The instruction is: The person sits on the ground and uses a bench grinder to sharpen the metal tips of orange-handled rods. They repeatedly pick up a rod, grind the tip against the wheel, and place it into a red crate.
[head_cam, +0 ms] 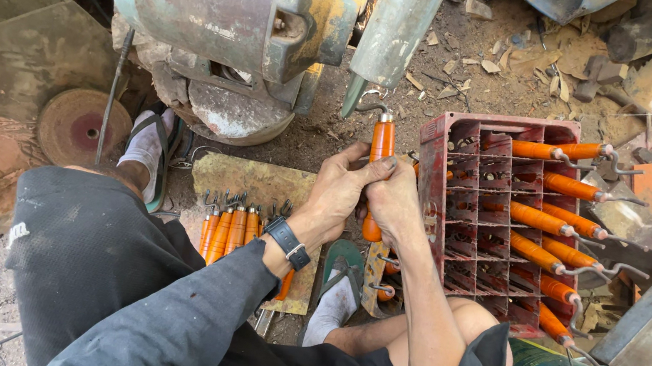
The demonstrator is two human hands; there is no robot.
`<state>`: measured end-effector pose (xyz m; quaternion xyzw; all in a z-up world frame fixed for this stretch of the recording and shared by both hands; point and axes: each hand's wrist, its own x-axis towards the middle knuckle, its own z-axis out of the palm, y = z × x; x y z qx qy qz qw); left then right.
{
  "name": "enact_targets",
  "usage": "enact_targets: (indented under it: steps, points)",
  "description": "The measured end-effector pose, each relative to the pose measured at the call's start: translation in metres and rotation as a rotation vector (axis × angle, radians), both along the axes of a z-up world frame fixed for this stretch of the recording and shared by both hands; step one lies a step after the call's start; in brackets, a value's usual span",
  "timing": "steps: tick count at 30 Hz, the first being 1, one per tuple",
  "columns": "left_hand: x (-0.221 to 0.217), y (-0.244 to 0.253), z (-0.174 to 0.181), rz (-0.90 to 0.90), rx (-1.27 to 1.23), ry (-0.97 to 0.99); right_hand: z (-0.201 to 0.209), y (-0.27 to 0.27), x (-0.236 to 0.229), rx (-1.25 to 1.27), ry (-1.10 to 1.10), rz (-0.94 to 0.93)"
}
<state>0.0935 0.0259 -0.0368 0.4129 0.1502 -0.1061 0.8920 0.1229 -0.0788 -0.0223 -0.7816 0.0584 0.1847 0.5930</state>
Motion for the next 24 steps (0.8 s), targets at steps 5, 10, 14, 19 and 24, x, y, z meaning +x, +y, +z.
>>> enact_targets:
  steps: [5,10,14,19,24]
  points:
    - [-0.004,0.002,0.002,-0.008,0.024,0.021,0.000,0.002,-0.005,0.021,0.037,-0.024]
    - [0.002,0.002,0.004,0.002,-0.002,0.023,0.003,0.007,-0.001,0.009,0.042,-0.070]
    - [0.008,0.005,0.006,0.006,0.013,0.028,0.006,0.009,0.004,0.040,0.054,-0.068]
    - [0.009,0.004,0.005,0.014,0.031,0.027,0.005,0.010,0.005,0.048,0.048,-0.067]
    - [0.005,0.002,0.001,0.010,0.008,0.007,0.007,0.008,0.001,0.050,0.065,-0.058]
